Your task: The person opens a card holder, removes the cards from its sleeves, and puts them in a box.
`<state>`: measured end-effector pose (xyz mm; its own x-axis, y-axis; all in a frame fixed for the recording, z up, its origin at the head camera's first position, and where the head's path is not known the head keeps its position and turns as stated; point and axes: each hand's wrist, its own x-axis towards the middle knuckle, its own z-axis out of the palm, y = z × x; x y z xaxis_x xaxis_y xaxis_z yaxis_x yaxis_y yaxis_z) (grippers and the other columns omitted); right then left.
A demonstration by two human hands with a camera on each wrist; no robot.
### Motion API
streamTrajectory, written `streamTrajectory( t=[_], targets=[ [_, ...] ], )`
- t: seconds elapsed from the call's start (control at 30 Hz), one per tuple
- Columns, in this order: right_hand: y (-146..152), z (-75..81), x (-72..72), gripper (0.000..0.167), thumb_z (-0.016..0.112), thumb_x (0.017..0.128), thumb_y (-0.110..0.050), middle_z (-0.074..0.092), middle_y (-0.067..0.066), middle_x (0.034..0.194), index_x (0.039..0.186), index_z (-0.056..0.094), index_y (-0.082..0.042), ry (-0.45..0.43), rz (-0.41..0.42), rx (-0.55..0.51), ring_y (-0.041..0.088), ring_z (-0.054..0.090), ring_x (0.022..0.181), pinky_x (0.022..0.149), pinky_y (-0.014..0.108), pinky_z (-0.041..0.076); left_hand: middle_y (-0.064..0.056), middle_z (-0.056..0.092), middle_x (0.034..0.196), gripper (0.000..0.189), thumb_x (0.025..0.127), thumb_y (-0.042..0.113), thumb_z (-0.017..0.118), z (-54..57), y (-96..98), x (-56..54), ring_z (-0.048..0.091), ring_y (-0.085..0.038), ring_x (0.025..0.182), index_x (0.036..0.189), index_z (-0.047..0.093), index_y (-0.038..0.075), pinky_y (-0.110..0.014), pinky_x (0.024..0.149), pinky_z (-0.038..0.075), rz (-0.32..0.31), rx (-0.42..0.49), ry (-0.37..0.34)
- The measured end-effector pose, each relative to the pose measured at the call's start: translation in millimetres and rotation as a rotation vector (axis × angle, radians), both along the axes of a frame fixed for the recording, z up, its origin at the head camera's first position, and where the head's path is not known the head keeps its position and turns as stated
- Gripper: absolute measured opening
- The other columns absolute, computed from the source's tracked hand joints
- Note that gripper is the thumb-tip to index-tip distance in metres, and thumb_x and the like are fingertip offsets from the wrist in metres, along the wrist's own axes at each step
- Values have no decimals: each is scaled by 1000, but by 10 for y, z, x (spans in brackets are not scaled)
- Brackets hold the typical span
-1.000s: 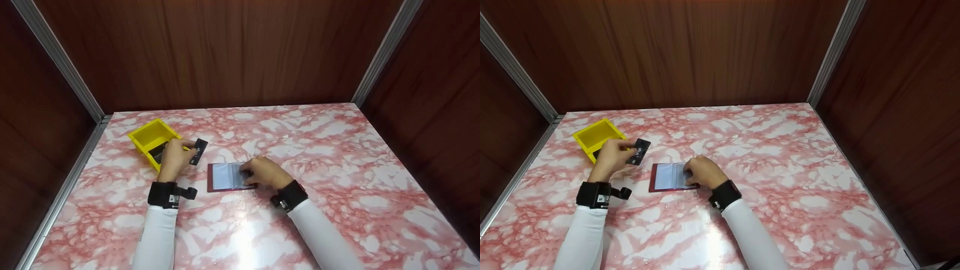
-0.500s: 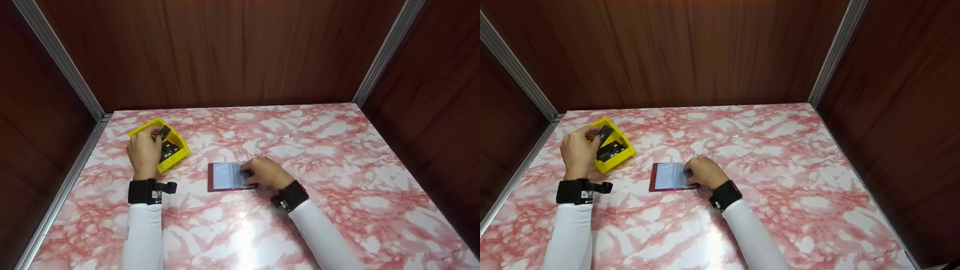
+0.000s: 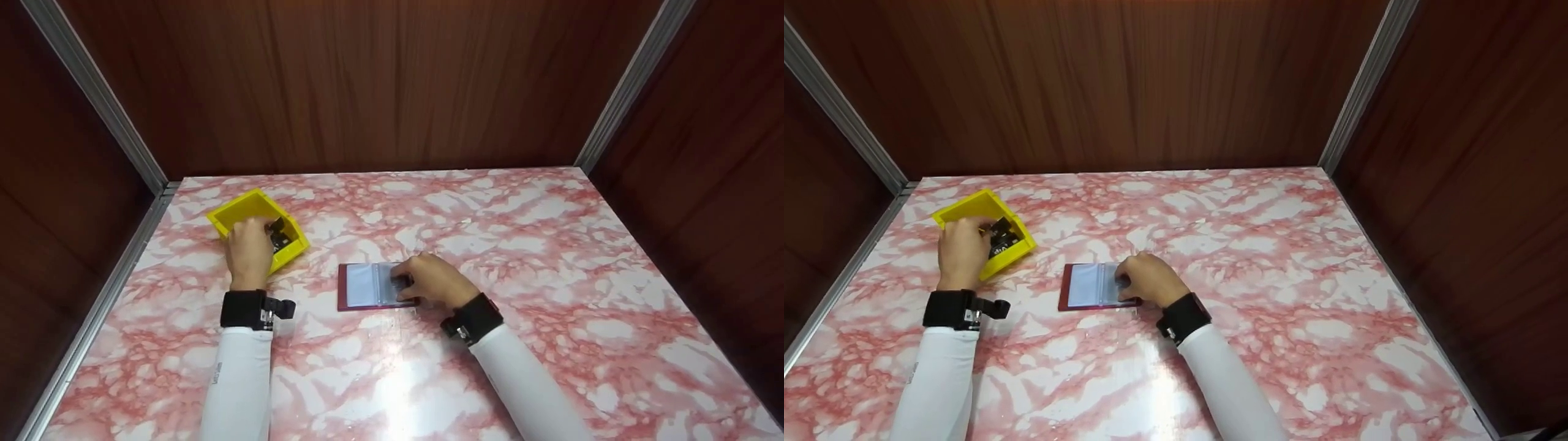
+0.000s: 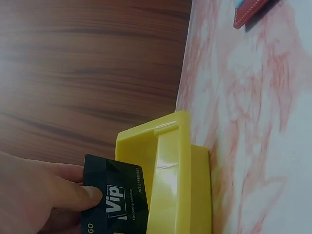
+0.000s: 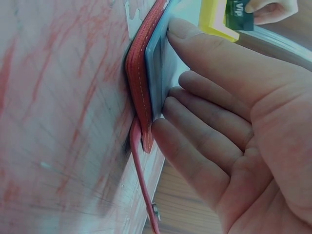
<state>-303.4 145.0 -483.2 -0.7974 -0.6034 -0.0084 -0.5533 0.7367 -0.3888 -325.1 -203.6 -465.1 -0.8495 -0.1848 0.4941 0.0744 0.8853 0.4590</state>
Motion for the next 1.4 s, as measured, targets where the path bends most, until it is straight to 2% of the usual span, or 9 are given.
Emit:
streamTrajectory(
  t=[0.1,0.37,0.57,0.7,0.93,1.1,1.23,1.3,1.4],
  targets=[
    [1,-1,-3,28,91,88,-18,82,6,105,114,83,-13,1,6,-3,18,70,90,88,41,62,-32,78,110,31,100,-11,55,-33,21,-15,74,-58,98,113,81,-3,-69,83,60,-8,-10,-27],
    [2,-1,-2,29,91,88,-19,82,6,108,115,83,-12,-3,5,-6,21,72,94,90,42,62,-34,77,108,23,99,-10,58,-95,54,-40,74,-58,97,110,78,-7,-69,84,60,-37,-55,-116],
    [7,13,-2,32,92,87,-20,83,7,112,116,82,-10,25,25,14,24,76,101,94,44,63,-34,76,111,23,99,-10,57,-103,57,-39,73,-59,100,111,76,-7,-70,85,59,-50,-42,-175],
    [7,19,-9,30,92,87,-20,83,7,109,113,82,-10,45,43,14,24,75,97,92,44,63,-37,75,112,22,99,-10,55,-109,58,-42,72,-61,101,113,73,-9,-70,85,59,-53,-46,-207],
    [10,13,-10,29,92,86,-20,82,7,106,111,82,-10,42,40,3,22,72,92,90,44,62,-40,73,111,22,100,-9,53,-129,69,-64,72,-61,99,111,72,-13,-70,84,59,-40,-72,-221],
    [6,18,-7,28,92,87,-22,81,6,103,110,82,-11,44,38,10,20,70,89,88,43,61,-40,73,109,25,102,-8,50,-142,85,-78,73,-61,98,109,73,-16,-69,84,61,-11,-107,-225],
    [1,17,-8,27,92,87,-22,81,5,102,110,82,-11,49,38,17,19,69,88,87,42,61,-39,72,111,26,103,-8,49,-134,98,-77,73,-59,101,112,72,-17,-68,87,61,21,-110,-202],
    [1,13,-8,27,92,87,-22,81,5,102,110,82,-11,47,36,17,19,69,89,88,43,61,-37,71,117,27,101,-10,50,-118,96,-81,72,-57,109,118,69,-17,-65,95,60,41,-104,-171],
    [3,7,-4,28,92,87,-22,82,5,103,111,82,-12,41,29,16,19,70,90,88,43,61,-36,67,134,34,100,-12,50,-68,94,-77,64,-53,131,130,64,-17,-58,118,52,57,-70,-72]
  ],
)
